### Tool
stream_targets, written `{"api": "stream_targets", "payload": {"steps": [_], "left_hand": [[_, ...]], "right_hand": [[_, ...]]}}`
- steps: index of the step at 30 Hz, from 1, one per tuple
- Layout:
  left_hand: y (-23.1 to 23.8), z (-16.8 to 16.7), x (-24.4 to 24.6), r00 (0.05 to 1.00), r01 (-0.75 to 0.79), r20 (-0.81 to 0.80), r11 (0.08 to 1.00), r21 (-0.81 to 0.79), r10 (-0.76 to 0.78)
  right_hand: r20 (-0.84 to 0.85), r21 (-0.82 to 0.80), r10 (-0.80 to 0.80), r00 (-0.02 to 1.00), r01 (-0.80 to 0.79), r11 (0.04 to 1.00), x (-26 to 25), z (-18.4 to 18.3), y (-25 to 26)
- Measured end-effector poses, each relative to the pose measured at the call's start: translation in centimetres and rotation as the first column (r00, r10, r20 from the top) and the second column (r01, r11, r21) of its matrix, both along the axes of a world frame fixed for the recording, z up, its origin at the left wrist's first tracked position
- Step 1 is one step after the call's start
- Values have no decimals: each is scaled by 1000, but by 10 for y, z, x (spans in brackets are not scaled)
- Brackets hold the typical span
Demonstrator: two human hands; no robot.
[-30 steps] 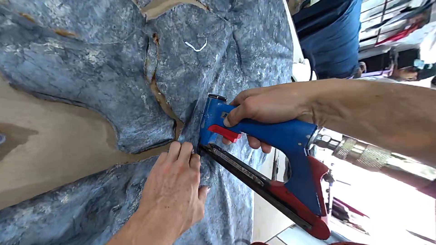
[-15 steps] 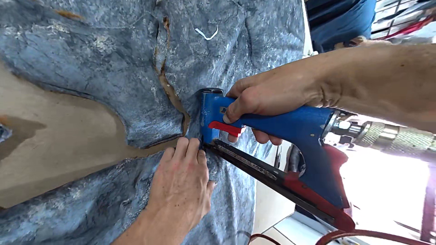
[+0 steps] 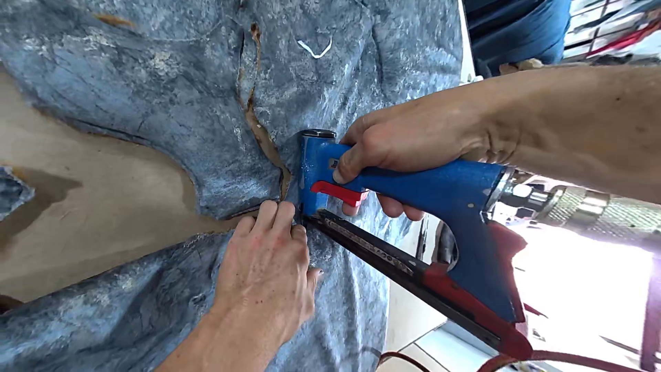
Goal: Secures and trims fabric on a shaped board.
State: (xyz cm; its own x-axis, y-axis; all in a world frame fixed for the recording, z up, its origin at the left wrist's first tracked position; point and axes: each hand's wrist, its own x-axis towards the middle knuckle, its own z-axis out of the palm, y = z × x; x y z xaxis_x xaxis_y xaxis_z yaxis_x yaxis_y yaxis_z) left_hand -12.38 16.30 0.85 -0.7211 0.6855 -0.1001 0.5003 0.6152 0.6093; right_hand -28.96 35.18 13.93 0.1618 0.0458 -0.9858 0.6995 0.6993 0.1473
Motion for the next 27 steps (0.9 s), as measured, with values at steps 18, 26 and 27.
{"api": "stream_targets", "payload": {"steps": [18,26,27], "left_hand": [[-16,7,-16,991,64,119,998,-15,-62],[-16,12,-20,987,64,150,996,-55,-56],[-16,12,-21,988,61,147,996,-62,-51]], "right_hand": [[-49,-53,232,972,-234,971,11,-31,2],[-97,11,358,929,-359,933,5,-20,-19],[-76,-19,351,933,-353,935,3,-20,-18]]}}
